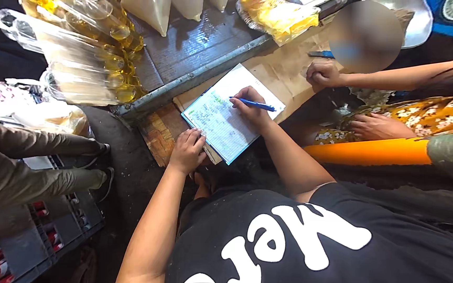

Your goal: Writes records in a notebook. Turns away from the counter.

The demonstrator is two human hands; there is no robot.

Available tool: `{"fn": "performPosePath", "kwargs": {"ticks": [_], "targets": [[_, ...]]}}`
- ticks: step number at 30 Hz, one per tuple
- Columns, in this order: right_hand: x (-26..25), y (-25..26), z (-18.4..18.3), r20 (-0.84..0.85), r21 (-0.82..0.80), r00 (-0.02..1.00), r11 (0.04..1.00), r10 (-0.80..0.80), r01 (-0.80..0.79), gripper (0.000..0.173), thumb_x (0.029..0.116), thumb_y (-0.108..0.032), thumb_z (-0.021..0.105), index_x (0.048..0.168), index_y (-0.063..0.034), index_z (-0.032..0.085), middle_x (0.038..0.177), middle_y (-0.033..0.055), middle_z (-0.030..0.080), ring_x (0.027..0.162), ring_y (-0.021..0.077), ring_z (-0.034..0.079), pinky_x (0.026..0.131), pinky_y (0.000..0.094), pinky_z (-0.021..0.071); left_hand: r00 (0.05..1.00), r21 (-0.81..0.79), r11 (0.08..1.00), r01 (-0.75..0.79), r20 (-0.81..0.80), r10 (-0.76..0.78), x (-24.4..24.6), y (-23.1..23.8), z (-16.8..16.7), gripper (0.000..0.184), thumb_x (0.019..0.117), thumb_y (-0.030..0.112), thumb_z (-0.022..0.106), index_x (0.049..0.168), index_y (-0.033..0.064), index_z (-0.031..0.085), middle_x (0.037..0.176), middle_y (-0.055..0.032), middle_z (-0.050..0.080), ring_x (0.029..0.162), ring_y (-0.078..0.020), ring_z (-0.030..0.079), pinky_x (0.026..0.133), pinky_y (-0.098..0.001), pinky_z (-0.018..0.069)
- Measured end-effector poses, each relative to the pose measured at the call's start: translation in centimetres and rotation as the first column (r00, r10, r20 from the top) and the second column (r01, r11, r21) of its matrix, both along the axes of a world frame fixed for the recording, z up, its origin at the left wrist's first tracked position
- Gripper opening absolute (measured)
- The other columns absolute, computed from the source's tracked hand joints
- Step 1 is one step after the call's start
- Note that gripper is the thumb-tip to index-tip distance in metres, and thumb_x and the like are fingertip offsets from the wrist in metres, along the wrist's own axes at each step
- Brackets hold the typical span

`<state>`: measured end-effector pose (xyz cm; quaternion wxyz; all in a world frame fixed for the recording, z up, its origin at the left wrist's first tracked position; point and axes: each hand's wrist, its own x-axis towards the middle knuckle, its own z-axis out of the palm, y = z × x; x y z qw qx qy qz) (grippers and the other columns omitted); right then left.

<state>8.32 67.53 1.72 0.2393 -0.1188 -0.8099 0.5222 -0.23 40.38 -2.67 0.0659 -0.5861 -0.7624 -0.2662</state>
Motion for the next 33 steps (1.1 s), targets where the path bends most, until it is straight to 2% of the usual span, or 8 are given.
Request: {"fn": "performPosePath", "kwargs": {"ticks": [1,3,5,7,10,18,33], "targets": [[-0.1,0.4,0.0,0.004,0.058,1.0,0.998,0.004,-0.004,0.018,0.0986,-0.015,0.067,0.103,0.002,0.061,0.086,0.0073,0.067,0.072,0.0084,0.065,0.069,0.0248,0.0567,1.0,0.001,1.0,0.0,-0.003,0.0,0.0,0.0,-0.1,0.04,0.0781,0.02,0.076,0.115,0.0055,0.075,0.127,-0.0178,0.069,0.128,-0.0375,0.061,0.109,-0.051,0.0464],[-0.3,0.5,-0.1,-0.002,0.129,1.0,0.992,-0.016,0.016,0.016,0.097,-0.013,0.064,0.088,-0.0011,0.059,0.072,0.0029,0.059,0.062,0.0051,0.056,0.059,0.0212,0.0486,1.0,-0.003,1.0,0.001,-0.003,-0.001,0.0,0.0,-0.1,0.04,0.0782,0.021,0.076,0.115,0.0054,0.074,0.127,-0.0176,0.069,0.128,-0.0372,0.06,0.109,-0.051,0.0463],[-0.5,-0.1,-0.3,0.015,0.178,0.999,0.983,-0.038,0.034,0.027,0.0971,-0.014,0.062,0.073,-0.0041,0.055,0.061,-0.0009,0.051,0.053,0.0033,0.047,0.053,0.0206,0.0399,1.0,0.001,1.0,0.0,-0.005,0.0,0.0,0.0,-0.1,0.04,0.0779,0.021,0.076,0.115,0.0053,0.075,0.126,-0.0178,0.069,0.127,-0.0372,0.061,0.109,-0.0514,0.0465],[-0.3,-0.4,-0.4,0.036,0.249,0.997,0.967,-0.064,0.053,0.031,0.0969,-0.014,0.061,0.069,-0.0049,0.053,0.058,-0.0007,0.048,0.051,0.0042,0.045,0.051,0.0217,0.0376,1.0,0.0,1.0,-0.003,0.001,0.003,0.0,-0.1,-0.1,0.04,0.0779,0.021,0.077,0.115,0.0052,0.075,0.127,-0.0181,0.069,0.127,-0.0374,0.061,0.109,-0.0519,0.0465],[-0.3,-0.5,-0.5,0.024,0.264,0.993,0.959,-0.114,0.103,0.03,0.0952,-0.011,0.061,0.067,-0.0059,0.05,0.057,-0.0009,0.045,0.05,0.0042,0.042,0.05,0.0209,0.0348,1.0,-0.001,1.0,0.0,-0.007,0.0,0.0,-0.1,0.0,0.04,0.0782,0.021,0.076,0.115,0.0052,0.075,0.126,-0.018,0.069,0.127,-0.0373,0.061,0.109,-0.0514,0.0466],[-0.4,-0.6,-0.8,0.013,0.338,0.993,0.935,-0.119,0.108,0.031,0.0938,-0.008,0.059,0.065,-0.0065,0.048,0.057,0.0007,0.044,0.052,0.0069,0.042,0.05,0.0236,0.0338,1.0,-0.005,1.0,-0.007,0.01,0.007,0.1,-0.1,0.0,0.042,0.0767,0.02,0.078,0.116,0.0055,0.074,0.127,-0.0182,0.069,0.128,-0.0381,0.06,0.109,-0.0525,0.0461],[-0.5,-0.4,-0.9,-0.002,0.294,0.991,0.947,-0.137,0.132,0.032,0.0939,-0.007,0.058,0.065,-0.0072,0.046,0.057,-0.0005,0.042,0.051,0.0055,0.041,0.05,0.022,0.033,1.0,-0.003,1.0,-0.009,0.005,0.009,0.1,0.0,0.0,0.042,0.0761,0.02,0.078,0.115,0.0056,0.075,0.127,-0.018,0.069,0.127,-0.0377,0.061,0.109,-0.0518,0.0466]]}}
